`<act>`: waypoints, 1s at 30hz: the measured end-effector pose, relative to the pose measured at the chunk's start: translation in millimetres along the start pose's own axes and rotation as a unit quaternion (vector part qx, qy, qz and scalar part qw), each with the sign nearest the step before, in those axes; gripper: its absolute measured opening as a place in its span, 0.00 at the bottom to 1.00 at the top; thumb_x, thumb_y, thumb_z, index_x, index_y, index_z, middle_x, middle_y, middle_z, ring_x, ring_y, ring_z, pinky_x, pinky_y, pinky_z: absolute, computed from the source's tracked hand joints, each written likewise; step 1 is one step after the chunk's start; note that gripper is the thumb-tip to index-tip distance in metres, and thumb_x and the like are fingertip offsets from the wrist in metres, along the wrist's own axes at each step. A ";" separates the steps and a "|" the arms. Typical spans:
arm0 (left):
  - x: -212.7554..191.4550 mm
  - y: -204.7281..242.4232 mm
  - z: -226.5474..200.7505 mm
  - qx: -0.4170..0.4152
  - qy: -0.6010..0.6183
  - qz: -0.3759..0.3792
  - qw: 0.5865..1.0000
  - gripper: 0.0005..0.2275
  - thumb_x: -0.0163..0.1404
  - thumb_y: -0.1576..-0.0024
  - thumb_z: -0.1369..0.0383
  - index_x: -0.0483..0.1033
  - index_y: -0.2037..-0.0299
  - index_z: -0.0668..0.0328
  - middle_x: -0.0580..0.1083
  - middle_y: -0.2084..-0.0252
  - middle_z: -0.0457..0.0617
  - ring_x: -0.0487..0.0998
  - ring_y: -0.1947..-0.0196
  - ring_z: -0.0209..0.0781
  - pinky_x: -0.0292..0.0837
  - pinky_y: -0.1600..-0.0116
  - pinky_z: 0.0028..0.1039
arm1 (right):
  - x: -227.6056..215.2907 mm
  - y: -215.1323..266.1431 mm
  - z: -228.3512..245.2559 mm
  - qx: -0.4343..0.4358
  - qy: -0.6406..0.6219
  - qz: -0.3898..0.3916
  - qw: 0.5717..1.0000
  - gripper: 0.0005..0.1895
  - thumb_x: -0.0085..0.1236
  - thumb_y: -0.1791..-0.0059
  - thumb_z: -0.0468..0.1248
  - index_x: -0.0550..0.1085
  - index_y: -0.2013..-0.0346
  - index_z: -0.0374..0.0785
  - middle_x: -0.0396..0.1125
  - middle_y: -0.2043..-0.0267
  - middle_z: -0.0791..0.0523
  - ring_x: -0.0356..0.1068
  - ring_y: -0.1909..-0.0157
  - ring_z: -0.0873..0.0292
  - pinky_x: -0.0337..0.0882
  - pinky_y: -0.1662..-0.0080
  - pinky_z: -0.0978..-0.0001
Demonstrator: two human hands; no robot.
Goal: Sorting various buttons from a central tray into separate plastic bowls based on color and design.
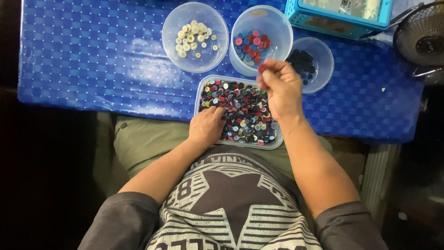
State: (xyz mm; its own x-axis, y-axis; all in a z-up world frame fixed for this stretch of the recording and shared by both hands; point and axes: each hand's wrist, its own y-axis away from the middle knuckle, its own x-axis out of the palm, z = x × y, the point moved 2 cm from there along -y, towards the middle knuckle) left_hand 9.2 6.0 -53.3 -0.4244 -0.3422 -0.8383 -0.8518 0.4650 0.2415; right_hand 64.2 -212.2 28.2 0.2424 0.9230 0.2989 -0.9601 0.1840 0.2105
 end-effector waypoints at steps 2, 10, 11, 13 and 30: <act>13.7 -2.6 4.5 -0.008 0.003 -0.022 1.000 0.13 0.51 0.40 0.64 0.71 0.48 0.56 0.73 0.62 0.52 0.76 0.64 0.58 0.71 0.70 0.48 | 8.9 -2.8 18.8 0.019 0.034 -0.029 0.999 0.37 0.57 0.50 0.32 0.55 0.28 0.33 0.68 0.37 0.43 0.76 0.48 0.54 0.77 0.55 0.74; 0.3 4.8 1.1 0.023 -0.010 -0.057 0.998 0.12 0.53 0.43 0.67 0.75 0.49 0.53 0.75 0.65 0.48 0.81 0.63 0.49 0.77 0.59 0.34 | -16.9 56.7 -26.1 -0.127 0.314 -0.084 0.937 0.13 0.55 0.46 0.29 0.73 0.47 0.32 0.74 0.62 0.49 0.75 0.67 0.59 0.75 0.64 0.71; 5.7 4.7 3.1 0.041 -0.028 -0.094 0.994 0.12 0.54 0.44 0.66 0.75 0.50 0.51 0.75 0.66 0.47 0.81 0.64 0.48 0.77 0.60 0.34 | -26.8 67.2 -39.3 -0.155 0.358 -0.097 0.916 0.11 0.59 0.49 0.29 0.78 0.52 0.34 0.76 0.66 0.50 0.75 0.71 0.59 0.74 0.67 0.68; 8.2 7.1 5.0 0.049 -0.034 -0.105 0.993 0.11 0.55 0.45 0.65 0.75 0.53 0.51 0.74 0.68 0.46 0.80 0.66 0.47 0.76 0.61 0.34 | -41.3 85.3 -66.9 -0.142 0.402 -0.097 0.899 0.09 0.63 0.50 0.33 0.80 0.55 0.41 0.76 0.68 0.53 0.74 0.71 0.59 0.73 0.68 0.68; -0.1 5.8 1.0 0.029 0.024 -0.094 0.995 0.09 0.54 0.43 0.64 0.75 0.55 0.54 0.76 0.65 0.49 0.82 0.65 0.50 0.76 0.60 0.34 | -50.6 100.7 -100.2 -0.191 0.537 0.010 0.822 0.15 0.65 0.54 0.33 0.79 0.53 0.45 0.71 0.67 0.59 0.74 0.66 0.55 0.75 0.62 0.65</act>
State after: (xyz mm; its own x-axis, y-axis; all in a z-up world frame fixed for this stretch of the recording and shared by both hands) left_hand 4.6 9.6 -52.3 -0.2745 -0.4648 -0.8418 -0.8987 0.4354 0.0527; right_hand -58.7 -206.5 -59.0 0.1613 0.6557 -0.7376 -0.9856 0.0693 -0.1540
